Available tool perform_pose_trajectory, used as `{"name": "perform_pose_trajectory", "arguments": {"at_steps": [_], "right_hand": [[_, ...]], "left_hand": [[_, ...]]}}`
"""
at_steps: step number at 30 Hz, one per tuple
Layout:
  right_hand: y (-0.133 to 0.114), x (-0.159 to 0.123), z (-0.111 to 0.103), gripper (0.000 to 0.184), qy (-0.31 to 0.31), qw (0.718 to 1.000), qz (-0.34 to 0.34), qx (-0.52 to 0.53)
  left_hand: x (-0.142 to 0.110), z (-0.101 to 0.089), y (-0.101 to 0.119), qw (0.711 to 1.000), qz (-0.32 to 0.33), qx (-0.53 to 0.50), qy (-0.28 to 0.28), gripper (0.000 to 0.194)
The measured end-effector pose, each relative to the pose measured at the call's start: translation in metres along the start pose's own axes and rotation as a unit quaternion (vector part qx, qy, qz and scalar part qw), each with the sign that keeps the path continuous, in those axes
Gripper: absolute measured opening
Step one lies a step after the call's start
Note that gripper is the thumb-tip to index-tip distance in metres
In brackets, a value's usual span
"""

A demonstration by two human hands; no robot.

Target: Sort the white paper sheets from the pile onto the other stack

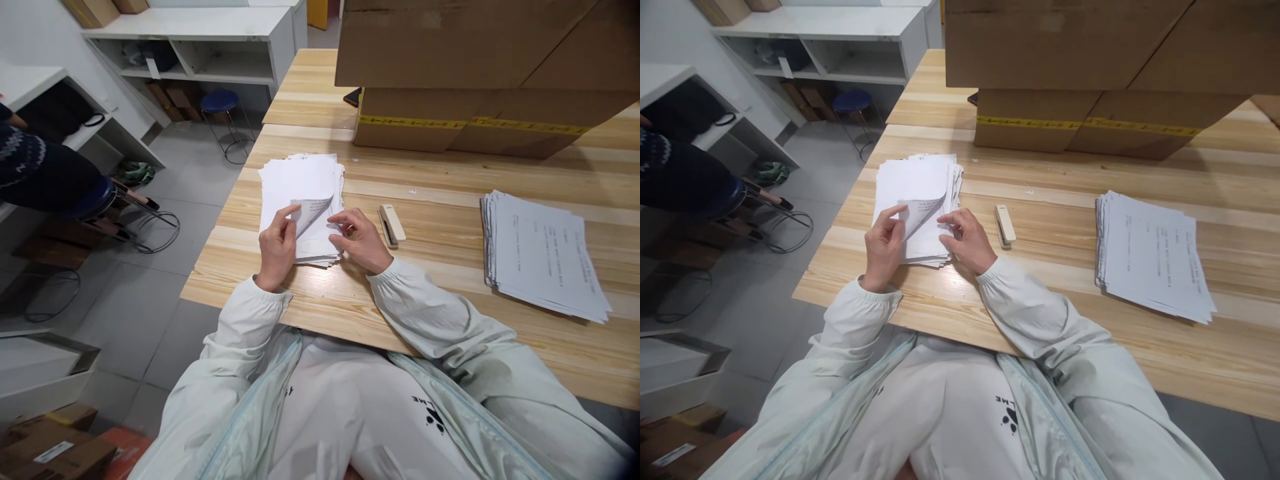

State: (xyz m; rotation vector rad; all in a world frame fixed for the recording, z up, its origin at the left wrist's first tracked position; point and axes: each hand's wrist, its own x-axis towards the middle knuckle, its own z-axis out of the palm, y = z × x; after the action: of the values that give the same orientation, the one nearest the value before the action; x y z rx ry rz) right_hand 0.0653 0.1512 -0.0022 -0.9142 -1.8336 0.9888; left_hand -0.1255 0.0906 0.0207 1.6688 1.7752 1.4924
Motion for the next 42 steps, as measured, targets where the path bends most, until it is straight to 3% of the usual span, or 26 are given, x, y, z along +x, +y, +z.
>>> {"name": "perform_pose_trajectory", "arguments": {"at_steps": [4, 7, 9, 13, 16, 20, 27, 34, 42], "right_hand": [[-0.007, 0.003, -0.002, 0.018, 0.019, 0.999, -0.021, -0.046], [-0.015, 0.008, -0.001, 0.011, 0.044, 0.995, -0.045, -0.082], [-0.019, 0.013, 0.004, 0.008, 0.043, 0.997, -0.046, -0.055], [-0.018, 0.022, 0.019, 0.005, 0.027, 0.998, -0.004, 0.057], [-0.016, 0.024, 0.025, 0.011, 0.018, 0.994, 0.028, 0.108], [-0.016, 0.023, 0.025, 0.016, -0.002, 0.994, 0.031, 0.106], [-0.019, 0.024, 0.020, 0.021, -0.046, 0.997, 0.035, 0.051], [-0.018, 0.024, 0.019, 0.019, -0.054, 0.996, 0.038, 0.056], [-0.016, 0.024, 0.019, 0.021, -0.059, 0.996, 0.031, 0.059]], "left_hand": [[-0.001, 0.000, -0.003, 0.999, 0.014, -0.013, -0.040, 0.026], [-0.001, 0.001, -0.003, 0.997, -0.030, -0.058, -0.037, 0.019], [0.000, 0.001, -0.002, 0.990, -0.074, -0.111, -0.038, 0.016], [0.004, -0.003, 0.000, 0.975, -0.129, -0.166, -0.074, 0.036], [0.013, -0.008, 0.002, 0.976, -0.133, -0.143, -0.099, 0.032], [0.034, -0.011, 0.004, 0.980, -0.113, -0.103, -0.125, 0.051], [0.067, -0.005, 0.012, 0.950, -0.155, -0.151, -0.226, 0.053], [0.071, -0.008, 0.024, 0.947, -0.154, -0.092, -0.266, 0.039], [0.071, -0.008, 0.014, 0.947, -0.154, -0.106, -0.263, 0.032]]}}
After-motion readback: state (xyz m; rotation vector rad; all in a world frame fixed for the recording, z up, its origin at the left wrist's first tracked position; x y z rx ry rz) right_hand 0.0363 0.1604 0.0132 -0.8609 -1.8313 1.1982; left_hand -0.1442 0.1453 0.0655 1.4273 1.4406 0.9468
